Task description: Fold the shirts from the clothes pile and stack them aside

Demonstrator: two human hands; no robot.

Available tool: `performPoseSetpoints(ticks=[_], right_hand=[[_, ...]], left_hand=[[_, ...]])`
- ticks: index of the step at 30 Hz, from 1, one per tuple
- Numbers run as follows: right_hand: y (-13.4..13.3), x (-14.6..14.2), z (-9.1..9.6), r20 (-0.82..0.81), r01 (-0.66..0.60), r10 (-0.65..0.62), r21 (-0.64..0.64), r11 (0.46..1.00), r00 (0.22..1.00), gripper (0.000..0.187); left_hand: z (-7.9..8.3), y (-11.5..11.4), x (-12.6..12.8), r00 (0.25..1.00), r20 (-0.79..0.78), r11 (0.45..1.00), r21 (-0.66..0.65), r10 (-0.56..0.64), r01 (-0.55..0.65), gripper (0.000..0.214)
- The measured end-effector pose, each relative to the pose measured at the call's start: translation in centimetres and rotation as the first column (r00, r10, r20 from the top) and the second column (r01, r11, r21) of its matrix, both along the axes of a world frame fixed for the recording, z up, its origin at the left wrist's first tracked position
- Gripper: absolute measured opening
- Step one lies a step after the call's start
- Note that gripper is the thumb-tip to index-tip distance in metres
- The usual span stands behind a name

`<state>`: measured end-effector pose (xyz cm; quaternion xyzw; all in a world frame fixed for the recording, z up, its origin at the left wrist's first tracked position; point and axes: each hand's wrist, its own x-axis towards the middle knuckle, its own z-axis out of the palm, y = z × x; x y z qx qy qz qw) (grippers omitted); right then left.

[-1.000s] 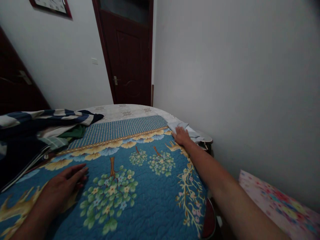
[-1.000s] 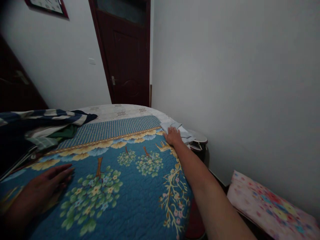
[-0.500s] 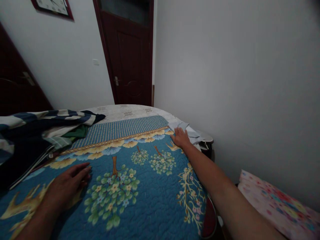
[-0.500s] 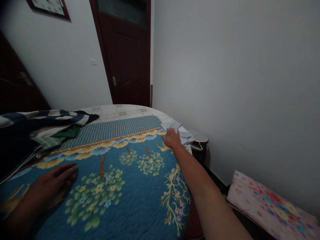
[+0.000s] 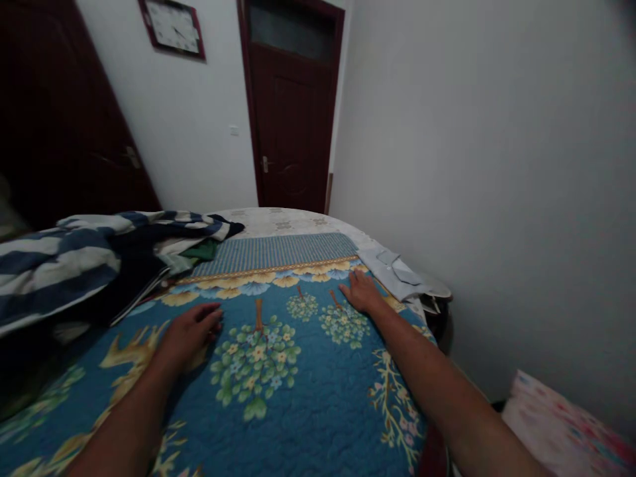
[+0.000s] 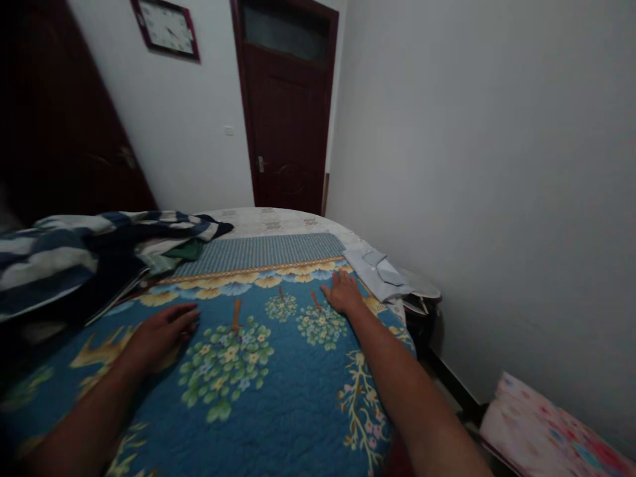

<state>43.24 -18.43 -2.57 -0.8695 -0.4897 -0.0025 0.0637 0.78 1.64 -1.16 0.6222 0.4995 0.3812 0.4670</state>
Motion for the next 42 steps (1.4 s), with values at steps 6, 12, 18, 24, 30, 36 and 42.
performPoseSetpoints(ticks=[6, 12, 18, 24, 30, 36, 42], right_hand=[[0.6, 0.2, -2.9, 0.112, -0.037, 0.040, -0.026, 0.999, 0.993, 0.079], [1.8, -2.2, -4.1, 0.122, -0.008, 0.014, -0.056, 0.998, 0.992, 0.079], [2.6, -6.9, -4.4, 0.134, -0.056, 0.057, -0.013, 0.998, 0.989, 0.077], [2.7, -7.5, -4.4, 0.170, -0.074, 0.068, 0.031, 0.997, 0.983, 0.076], [2.6, -7.0, -4.6, 0.187, -0.105, 0.094, 0.049, 0.993, 0.978, 0.076], [2.5, -6.8, -5.1, 0.189, -0.125, 0.108, 0.079, 0.989, 0.976, 0.076], [2.7, -6.6, -5.2, 0.197, -0.120, 0.106, 0.058, 0.991, 0.975, 0.075]], left_hand=[[0.4, -1.6, 0.0, 0.985, 0.167, 0.998, -0.037, -0.041, 0.048, 0.041], [1.2, -0.3, -2.0, 0.936, 0.250, 0.957, 0.082, 0.249, -0.277, 0.036], [3.6, 1.2, -6.4, 0.648, 0.499, 0.705, 0.098, 0.576, -0.703, 0.043], [4.5, 1.6, -9.3, 0.440, 0.630, 0.619, -0.083, 0.640, -0.781, 0.033], [4.9, 1.5, -10.1, 0.315, 0.667, 0.560, -0.186, 0.675, -0.807, 0.034], [5.6, 1.6, -10.7, 0.303, 0.736, 0.586, -0.155, 0.606, -0.795, 0.042], [5.2, 2.3, -11.3, 0.324, 0.739, 0.598, -0.132, 0.591, -0.790, 0.053]])
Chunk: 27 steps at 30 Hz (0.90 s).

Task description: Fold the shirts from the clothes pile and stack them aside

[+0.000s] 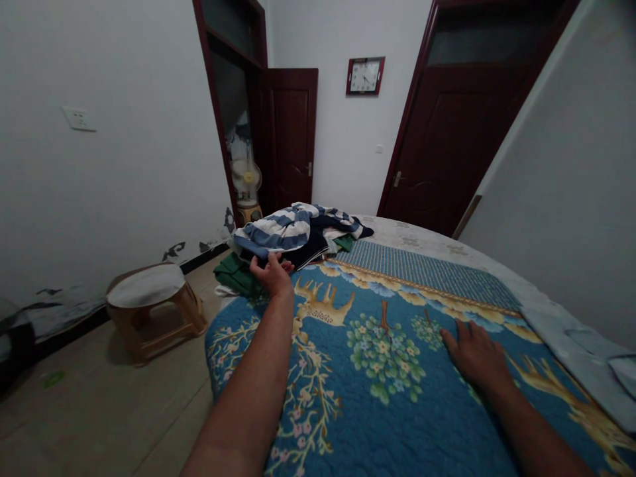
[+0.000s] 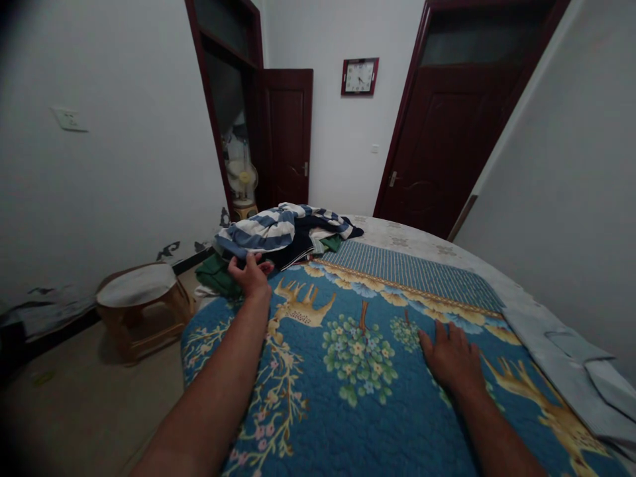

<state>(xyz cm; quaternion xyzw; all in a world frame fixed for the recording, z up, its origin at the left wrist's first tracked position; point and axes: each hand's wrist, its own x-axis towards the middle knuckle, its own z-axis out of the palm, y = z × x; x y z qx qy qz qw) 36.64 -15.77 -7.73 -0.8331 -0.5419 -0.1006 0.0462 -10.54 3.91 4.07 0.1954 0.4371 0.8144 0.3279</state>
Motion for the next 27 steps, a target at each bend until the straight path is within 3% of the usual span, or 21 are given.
performPoseSetpoints(ticks=[6, 13, 15, 19, 21, 27], right_hand=[[-0.1, -0.2, 0.4, 0.018, 0.005, -0.005, -0.014, 1.000, 1.000, 0.074], [-0.3, -0.1, 0.6, 0.032, -0.020, 0.021, -0.028, 0.999, 0.999, 0.072], [-0.3, 0.0, 0.6, 0.034, -0.028, 0.029, -0.028, 0.999, 0.999, 0.071], [-0.2, -0.1, 0.7, 0.029, -0.044, 0.044, -0.014, 0.999, 0.999, 0.070], [-0.2, -0.2, 0.7, 0.022, -0.044, 0.044, -0.011, 0.999, 0.999, 0.069], [-0.4, -0.7, 1.1, 0.003, -0.038, 0.038, -0.003, 0.999, 0.999, 0.068]], left_hand=[[-0.3, 0.6, 0.0, 0.998, -0.057, 1.000, 0.005, -0.019, 0.019, 0.080], [0.1, 0.4, -0.4, 0.996, -0.090, 1.000, 0.000, -0.002, 0.002, 0.086], [-0.1, 0.6, -0.5, 0.992, -0.123, 1.000, 0.018, -0.014, 0.016, 0.078], [-0.9, 1.2, -0.4, 0.981, -0.191, 0.998, -0.051, -0.039, 0.030, 0.031], [-1.2, 1.4, -0.2, 0.979, -0.202, 0.996, -0.082, -0.031, 0.015, 0.018], [-0.5, 0.7, 0.2, 0.989, -0.131, 0.995, -0.069, 0.064, -0.073, 0.035]])
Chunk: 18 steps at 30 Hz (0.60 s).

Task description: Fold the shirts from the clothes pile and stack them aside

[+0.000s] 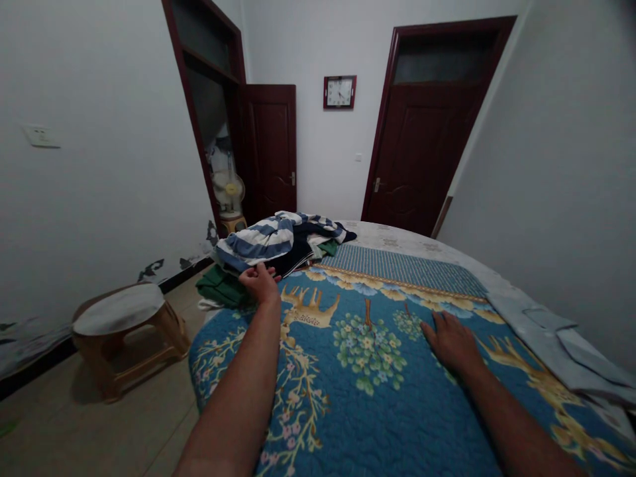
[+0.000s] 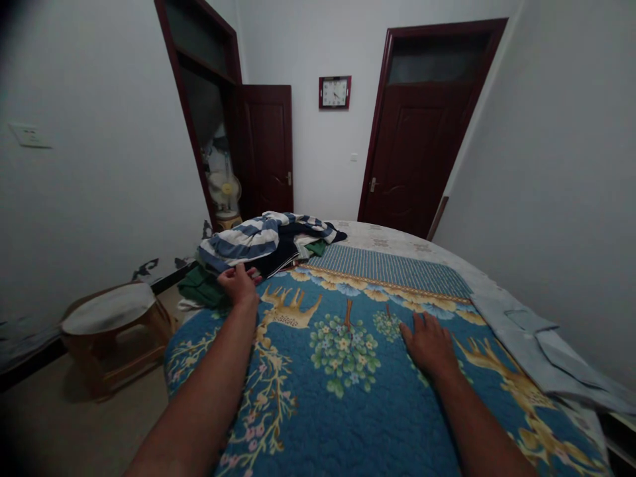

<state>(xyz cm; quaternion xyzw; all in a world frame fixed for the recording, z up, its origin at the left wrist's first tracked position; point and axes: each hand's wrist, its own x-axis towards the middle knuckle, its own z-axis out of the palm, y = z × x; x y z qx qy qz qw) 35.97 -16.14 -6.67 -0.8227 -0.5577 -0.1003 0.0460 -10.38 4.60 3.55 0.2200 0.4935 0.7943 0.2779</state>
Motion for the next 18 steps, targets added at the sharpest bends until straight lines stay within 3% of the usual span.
performPoseSetpoints(ticks=[4, 6, 9, 13, 18], right_hand=[[0.0, -0.2, 0.0, -0.026, 0.007, -0.007, -0.001, 1.000, 1.000, 0.068], [0.0, -0.1, -0.1, -0.039, 0.011, -0.011, -0.005, 1.000, 0.999, 0.069], [0.1, -0.1, -0.1, -0.047, 0.012, -0.012, -0.005, 1.000, 0.999, 0.069], [0.1, 0.1, 0.1, -0.031, -0.004, 0.003, -0.010, 1.000, 1.000, 0.069], [0.2, 0.3, 0.0, -0.008, -0.015, 0.014, -0.007, 1.000, 1.000, 0.068]], left_hand=[[1.1, -0.5, -0.3, 1.000, -0.007, 0.995, 0.100, 0.019, -0.018, 0.061], [1.4, -0.5, -0.6, 0.999, 0.035, 0.994, 0.107, -0.029, 0.025, 0.060], [1.1, 0.0, -1.1, 0.990, 0.105, 0.993, 0.086, -0.092, 0.083, 0.050], [0.3, 0.8, -1.5, 0.991, 0.131, 0.995, 0.099, -0.039, 0.026, 0.075], [-0.2, 1.4, -1.8, 0.987, 0.157, 0.996, 0.089, -0.035, 0.021, 0.057]])
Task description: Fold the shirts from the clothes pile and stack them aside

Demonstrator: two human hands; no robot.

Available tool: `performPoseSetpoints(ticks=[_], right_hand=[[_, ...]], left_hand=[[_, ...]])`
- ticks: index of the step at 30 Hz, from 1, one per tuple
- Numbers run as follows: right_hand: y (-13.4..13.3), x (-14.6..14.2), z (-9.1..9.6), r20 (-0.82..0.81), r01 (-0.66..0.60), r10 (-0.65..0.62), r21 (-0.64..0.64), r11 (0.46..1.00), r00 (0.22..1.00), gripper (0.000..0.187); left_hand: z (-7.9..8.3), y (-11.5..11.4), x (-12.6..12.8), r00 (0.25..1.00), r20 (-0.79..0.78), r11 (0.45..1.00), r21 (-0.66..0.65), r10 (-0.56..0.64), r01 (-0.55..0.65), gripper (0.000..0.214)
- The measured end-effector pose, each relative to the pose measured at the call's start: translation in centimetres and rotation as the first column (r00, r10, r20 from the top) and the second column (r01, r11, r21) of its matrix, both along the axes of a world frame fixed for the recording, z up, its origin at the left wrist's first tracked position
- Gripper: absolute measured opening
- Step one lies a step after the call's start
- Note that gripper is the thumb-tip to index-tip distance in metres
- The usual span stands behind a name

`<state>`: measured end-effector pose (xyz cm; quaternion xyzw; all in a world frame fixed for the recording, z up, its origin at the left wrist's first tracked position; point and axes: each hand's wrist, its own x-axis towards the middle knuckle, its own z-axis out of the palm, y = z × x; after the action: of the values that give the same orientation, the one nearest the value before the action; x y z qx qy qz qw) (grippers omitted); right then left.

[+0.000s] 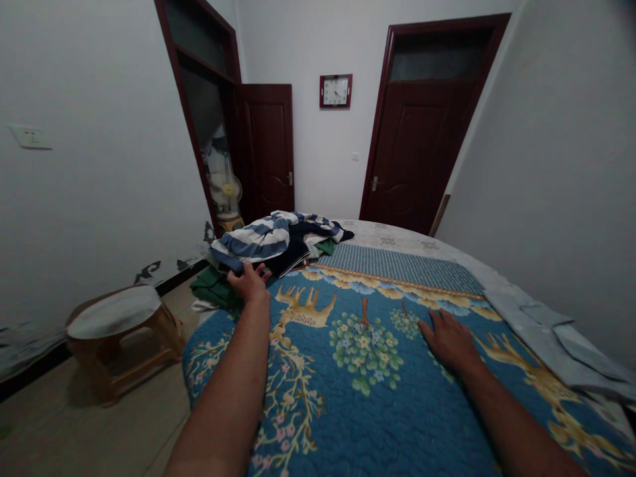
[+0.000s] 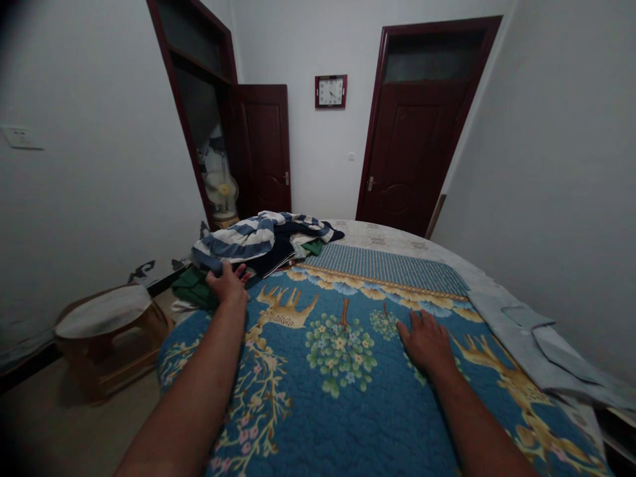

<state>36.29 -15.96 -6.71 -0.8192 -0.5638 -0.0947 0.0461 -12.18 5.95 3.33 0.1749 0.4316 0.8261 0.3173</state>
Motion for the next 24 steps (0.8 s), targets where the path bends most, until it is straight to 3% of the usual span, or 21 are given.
performPoseSetpoints(ticks=[4, 11, 14, 16, 19, 22, 24], right_hand=[[0.0, 0.1, -0.3, -0.004, -0.001, 0.001, 0.017, 1.000, 1.000, 0.068], [0.1, 0.4, -0.7, -0.001, -0.005, 0.005, 0.031, 1.000, 1.000, 0.069], [0.1, 0.4, -0.9, -0.017, 0.004, -0.004, 0.039, 0.999, 1.000, 0.068], [0.1, 0.4, -0.9, -0.033, 0.008, -0.007, 0.043, 0.999, 0.999, 0.068], [0.2, 0.3, -0.8, -0.047, 0.007, -0.005, 0.042, 0.999, 0.999, 0.068], [0.2, 0.3, -0.7, -0.045, 0.006, -0.004, 0.046, 0.999, 0.999, 0.068], [0.3, 0.3, -0.6, -0.040, 0.002, 0.000, 0.053, 0.999, 0.999, 0.067]], left_hand=[[0.3, -0.1, -0.3, 1.000, 0.010, 0.999, 0.042, -0.015, 0.015, 0.059], [1.4, -0.8, -1.2, 0.985, 0.106, 0.991, -0.003, -0.134, 0.135, 0.023], [2.5, -1.5, -0.7, 0.978, 0.069, 0.981, 0.031, -0.194, 0.193, 0.027], [3.4, -2.4, 0.3, 0.946, 0.001, 0.941, 0.097, -0.325, 0.323, 0.034], [4.4, -4.1, 2.5, 0.851, -0.157, 0.835, 0.170, -0.500, 0.523, 0.041], [4.7, -5.8, 4.7, 0.754, -0.362, 0.759, 0.162, -0.549, 0.631, 0.040], [4.5, -6.7, 6.0, 0.644, -0.504, 0.695, 0.113, -0.576, 0.710, 0.038]])
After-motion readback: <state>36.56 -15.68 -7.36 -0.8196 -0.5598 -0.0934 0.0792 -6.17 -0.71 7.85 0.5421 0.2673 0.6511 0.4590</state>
